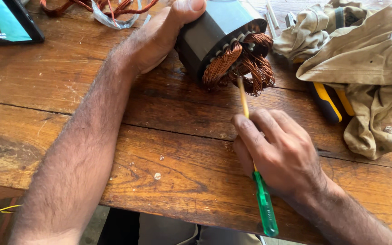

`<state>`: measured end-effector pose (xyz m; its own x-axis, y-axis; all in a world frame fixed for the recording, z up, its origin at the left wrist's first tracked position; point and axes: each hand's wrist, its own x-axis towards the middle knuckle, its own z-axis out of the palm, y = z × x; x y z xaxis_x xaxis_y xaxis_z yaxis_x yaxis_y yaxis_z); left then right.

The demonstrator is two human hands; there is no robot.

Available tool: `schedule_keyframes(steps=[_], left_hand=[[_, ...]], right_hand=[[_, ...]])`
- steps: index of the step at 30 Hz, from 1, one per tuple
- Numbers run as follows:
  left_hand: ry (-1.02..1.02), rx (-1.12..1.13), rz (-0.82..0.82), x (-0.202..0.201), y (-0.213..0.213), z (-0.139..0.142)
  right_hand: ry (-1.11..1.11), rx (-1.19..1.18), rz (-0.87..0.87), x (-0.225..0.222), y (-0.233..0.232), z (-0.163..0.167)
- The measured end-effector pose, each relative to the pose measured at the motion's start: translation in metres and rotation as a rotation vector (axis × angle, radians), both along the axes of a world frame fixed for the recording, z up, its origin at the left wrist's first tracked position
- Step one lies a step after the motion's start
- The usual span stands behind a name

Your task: The person holds a motor stator with copper windings and uses a green-handled screwdriver to carefully push and arrange the wires into the stator slots. The hands repeatedly adjust the tool angle and position to seat the windings.

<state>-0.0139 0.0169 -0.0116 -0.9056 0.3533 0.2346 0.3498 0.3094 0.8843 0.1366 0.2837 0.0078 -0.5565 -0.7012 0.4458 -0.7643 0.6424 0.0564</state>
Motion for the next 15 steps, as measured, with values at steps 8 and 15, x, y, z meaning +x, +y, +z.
schedule_keyframes(steps=[8, 15], left_hand=[[0.015, 0.028, -0.028, -0.0012, -0.0003, -0.0002], [-0.025, 0.048, -0.044, 0.0000, 0.0008, -0.0007]], right_hand=[[-0.074, -0.020, 0.031, -0.0044, -0.0063, 0.0031], [-0.147, -0.050, 0.011, -0.0032, -0.0016, -0.0009]])
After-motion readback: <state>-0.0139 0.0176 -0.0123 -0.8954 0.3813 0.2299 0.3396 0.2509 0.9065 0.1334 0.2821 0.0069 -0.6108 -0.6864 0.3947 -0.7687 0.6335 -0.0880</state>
